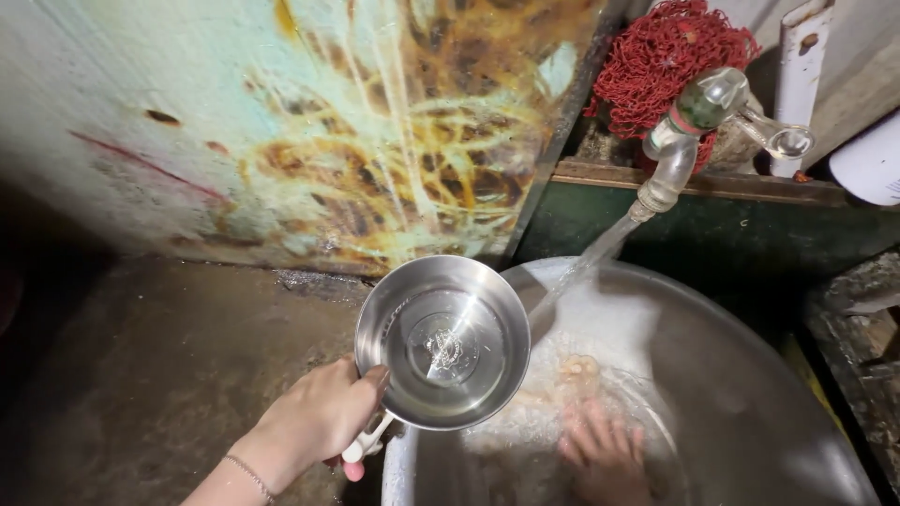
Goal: Seasoning and washing raw shrimp in a kitchen workspace.
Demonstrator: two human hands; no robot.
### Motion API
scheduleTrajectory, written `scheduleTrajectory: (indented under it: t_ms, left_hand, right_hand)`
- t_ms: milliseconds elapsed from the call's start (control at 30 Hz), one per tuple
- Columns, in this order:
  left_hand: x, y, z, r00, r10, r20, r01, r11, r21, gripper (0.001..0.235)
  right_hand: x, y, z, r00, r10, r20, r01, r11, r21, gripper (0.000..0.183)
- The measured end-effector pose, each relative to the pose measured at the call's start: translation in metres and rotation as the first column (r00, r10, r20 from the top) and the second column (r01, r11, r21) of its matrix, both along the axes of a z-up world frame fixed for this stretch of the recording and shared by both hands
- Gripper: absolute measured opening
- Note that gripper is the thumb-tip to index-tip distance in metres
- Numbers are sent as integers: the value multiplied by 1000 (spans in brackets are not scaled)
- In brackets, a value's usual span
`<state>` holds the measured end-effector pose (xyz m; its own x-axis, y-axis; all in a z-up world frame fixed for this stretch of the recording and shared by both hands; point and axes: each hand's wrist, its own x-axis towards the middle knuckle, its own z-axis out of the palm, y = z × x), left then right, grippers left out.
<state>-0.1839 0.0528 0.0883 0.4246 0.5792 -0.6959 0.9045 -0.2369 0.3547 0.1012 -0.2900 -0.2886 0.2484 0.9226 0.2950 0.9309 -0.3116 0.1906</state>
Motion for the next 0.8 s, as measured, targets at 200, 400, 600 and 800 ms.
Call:
scheduleTrajectory:
  t_ms: [200,400,600,800]
  left_hand:
    - [-3,0,7,995,91,27,-85,980,-178,38]
    - [-7,3,11,996,88,35,-81,983,-162,49]
    - [-5,3,11,992,109,59,-97,979,-177,46]
    - [-5,6,-5,996,-78,39,76,997,31,54]
  right_hand:
    - [-13,16,49,829,560,0,-559,828,-44,68]
    - [-4,15,48,885,88,-457,-169,976,-140,36]
    - [-16,151,227,328,-197,-924,119,979,-167,26]
    - [26,233,235,-621,160,-767,404,904,-138,35]
